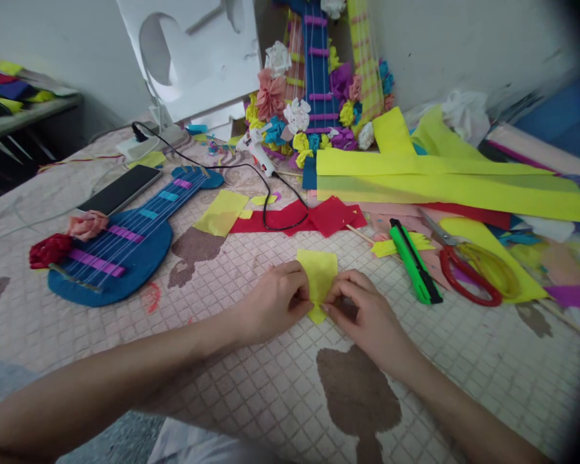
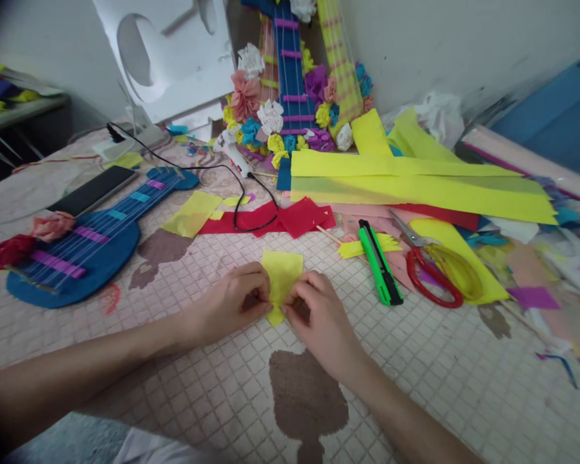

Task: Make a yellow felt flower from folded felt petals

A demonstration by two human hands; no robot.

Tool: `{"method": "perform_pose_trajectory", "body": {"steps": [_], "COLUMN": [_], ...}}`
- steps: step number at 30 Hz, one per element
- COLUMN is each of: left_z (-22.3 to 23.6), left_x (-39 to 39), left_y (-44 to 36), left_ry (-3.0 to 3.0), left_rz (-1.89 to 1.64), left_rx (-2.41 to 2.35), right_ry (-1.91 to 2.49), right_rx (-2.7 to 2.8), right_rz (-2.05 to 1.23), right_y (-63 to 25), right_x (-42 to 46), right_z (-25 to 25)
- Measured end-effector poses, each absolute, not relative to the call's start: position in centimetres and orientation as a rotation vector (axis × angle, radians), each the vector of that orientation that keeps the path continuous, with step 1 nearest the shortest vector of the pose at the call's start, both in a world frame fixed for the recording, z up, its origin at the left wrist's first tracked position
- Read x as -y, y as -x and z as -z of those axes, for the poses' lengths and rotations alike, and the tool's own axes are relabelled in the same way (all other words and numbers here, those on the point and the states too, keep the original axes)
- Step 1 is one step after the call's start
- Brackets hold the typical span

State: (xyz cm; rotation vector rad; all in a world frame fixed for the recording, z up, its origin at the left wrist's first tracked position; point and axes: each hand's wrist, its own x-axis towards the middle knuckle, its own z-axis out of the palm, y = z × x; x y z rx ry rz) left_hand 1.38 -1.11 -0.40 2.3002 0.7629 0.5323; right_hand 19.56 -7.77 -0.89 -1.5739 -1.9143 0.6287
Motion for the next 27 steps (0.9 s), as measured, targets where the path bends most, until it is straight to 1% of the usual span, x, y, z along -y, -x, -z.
{"method": "perform_pose_trajectory", "body": {"steps": [9,16,22,27], "left_z": [0.26,0.25,0.36,0.37], "left_x": [1.11,1.55,1.46,1.74], "left_y": [-1.5,-1.4,-1.26,-1.23], "left_ry": [-2.297,-2.252,-2.278,-2.32], "left_rz": [-0.529,-0.52,-0.498,-0.455], "left_rx": [-0.789,-0.803,-0.769,-0.829], "right_ry": [1.565,1.546,1.576,1.564], "right_rx": [1.917,1.915,1.931,1.973], "right_rz": [-0.605,-0.682,-0.62,-0.593], "right_y": [-19.57,-19.41,-19.26,-19.24], "right_x": [7.79,7.89,7.96,8.09], "right_z": [1.08,0.81,0.77,0.72]}}
